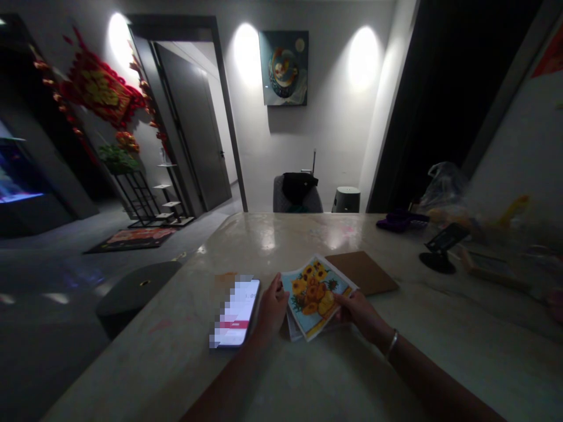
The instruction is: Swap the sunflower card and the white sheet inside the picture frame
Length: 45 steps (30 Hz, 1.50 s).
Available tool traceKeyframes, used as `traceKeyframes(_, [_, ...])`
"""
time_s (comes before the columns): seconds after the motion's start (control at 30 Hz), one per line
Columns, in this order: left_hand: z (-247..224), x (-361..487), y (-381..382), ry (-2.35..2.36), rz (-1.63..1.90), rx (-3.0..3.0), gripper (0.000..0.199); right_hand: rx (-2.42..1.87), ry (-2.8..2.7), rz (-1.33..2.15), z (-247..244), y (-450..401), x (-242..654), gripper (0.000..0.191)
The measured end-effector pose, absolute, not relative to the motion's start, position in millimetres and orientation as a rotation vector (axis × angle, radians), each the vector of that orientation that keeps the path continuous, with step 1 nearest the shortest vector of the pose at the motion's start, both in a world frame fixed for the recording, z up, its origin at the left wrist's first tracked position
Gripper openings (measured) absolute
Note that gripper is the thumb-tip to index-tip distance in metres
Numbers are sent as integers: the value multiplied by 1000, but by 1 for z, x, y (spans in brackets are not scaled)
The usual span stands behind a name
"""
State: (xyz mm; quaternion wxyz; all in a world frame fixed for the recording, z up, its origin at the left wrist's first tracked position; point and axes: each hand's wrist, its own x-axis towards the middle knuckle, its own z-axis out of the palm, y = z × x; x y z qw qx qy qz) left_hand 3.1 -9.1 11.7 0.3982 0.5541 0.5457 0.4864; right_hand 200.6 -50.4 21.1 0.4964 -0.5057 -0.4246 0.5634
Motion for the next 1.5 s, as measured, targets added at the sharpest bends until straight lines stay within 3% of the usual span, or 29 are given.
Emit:
traceKeyframes(0.17, [7,3,-11,1390,1197,1428,56,-1284,-1015,1474,21,-54,199,21])
traceKeyframes(0.3, [7,-1,-16,1572,1003,1617,55,-1387,-1165,1472,23,-56,206,33])
traceKeyframes(0.5, [6,1,-18,1618,925,1821,55,-1685,-1425,775,15,-44,227,28])
traceKeyframes(0.7, [6,6,-17,1672,901,1937,52,-1867,-1844,504,11,-44,234,18])
traceKeyframes(1.17, [1,10,-13,1768,712,2109,50,-1753,-2029,615,14,-48,240,28])
traceKeyframes(1.5, [13,19,-12,1720,483,2300,48,-1740,-2072,593,20,-44,248,22])
